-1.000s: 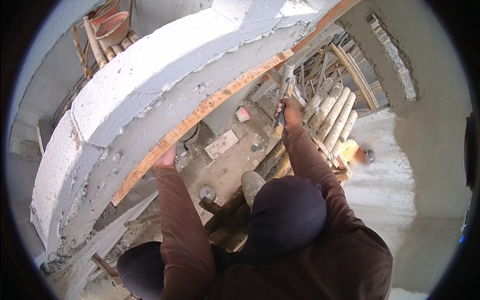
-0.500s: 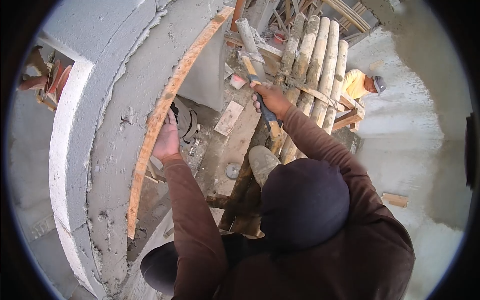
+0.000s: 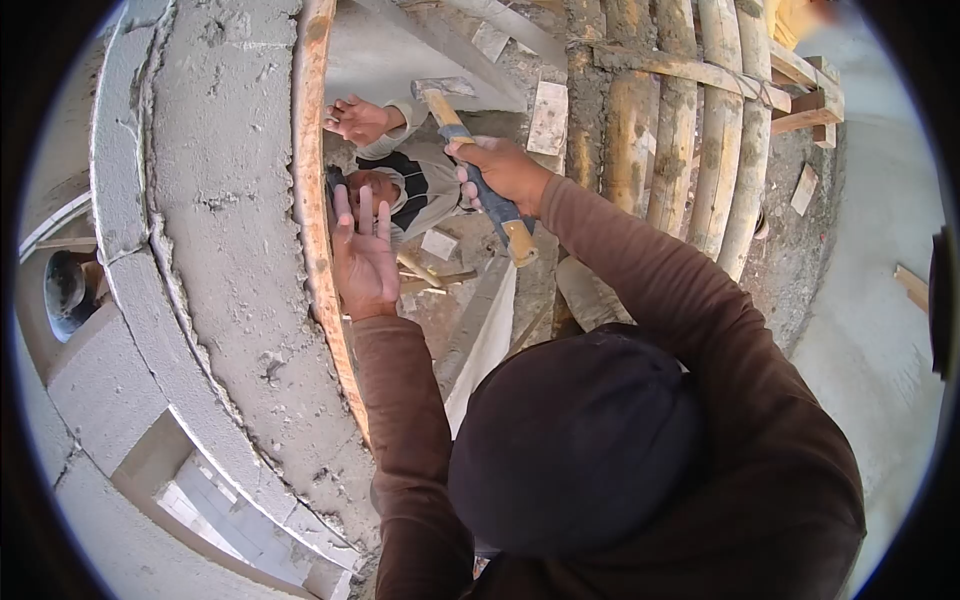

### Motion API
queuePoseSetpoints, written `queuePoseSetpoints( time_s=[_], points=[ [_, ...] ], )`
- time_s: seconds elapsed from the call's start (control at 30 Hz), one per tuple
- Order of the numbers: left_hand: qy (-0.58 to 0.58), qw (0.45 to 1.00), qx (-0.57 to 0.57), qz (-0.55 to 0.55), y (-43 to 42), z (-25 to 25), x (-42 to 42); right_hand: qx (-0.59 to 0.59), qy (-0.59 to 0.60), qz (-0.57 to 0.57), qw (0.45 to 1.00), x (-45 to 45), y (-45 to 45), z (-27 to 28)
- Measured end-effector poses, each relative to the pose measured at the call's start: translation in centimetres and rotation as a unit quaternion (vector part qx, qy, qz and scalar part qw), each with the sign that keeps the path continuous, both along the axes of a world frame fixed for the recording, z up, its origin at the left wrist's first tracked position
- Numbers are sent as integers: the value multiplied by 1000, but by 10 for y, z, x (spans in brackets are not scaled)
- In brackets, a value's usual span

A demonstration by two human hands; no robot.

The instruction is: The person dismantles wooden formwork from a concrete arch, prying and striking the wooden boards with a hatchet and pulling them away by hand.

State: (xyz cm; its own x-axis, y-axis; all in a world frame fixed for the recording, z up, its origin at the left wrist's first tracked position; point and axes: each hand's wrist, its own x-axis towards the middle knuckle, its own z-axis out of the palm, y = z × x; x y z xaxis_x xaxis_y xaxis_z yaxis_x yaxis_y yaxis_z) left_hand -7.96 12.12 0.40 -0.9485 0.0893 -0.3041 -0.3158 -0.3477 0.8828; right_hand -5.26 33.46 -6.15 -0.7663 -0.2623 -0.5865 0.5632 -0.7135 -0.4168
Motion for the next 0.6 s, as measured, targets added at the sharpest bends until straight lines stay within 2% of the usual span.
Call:
queuePoseSetpoints(
  time_s=[0.03, 0.13, 0.17, 0.23, 0.27, 0.43, 0.5, 0.6],
  points=[
    [-3, 1000, -17, -7, 5, 3, 0, 10, 4, 5, 1000, -2, -3, -4],
    [37, 970, 217, 102, 17, 10, -7, -14, 6, -5, 1000, -2, -9, -14],
    [32, 974, 203, 99, 17, 9, -10, -14, 12, 0, 1000, -2, -13, -17],
    [9, 907, 391, 155, 19, 10, -15, -49, 20, 0, 999, -3, -17, -16],
    [9, 891, 420, 172, 21, 11, -17, -68, 33, 0, 997, -4, -16, -16],
    [-8, 912, 363, 190, 13, 12, -22, -149, 44, -30, 987, -11, -30, -10],
    [-30, 888, 412, 204, 16, 16, -21, -182, 20, -58, 981, -20, -35, -9],
    [-39, 894, 389, 217, 23, 19, -19, -207, -10, -86, 975, -36, -37, -3]
  ],
)
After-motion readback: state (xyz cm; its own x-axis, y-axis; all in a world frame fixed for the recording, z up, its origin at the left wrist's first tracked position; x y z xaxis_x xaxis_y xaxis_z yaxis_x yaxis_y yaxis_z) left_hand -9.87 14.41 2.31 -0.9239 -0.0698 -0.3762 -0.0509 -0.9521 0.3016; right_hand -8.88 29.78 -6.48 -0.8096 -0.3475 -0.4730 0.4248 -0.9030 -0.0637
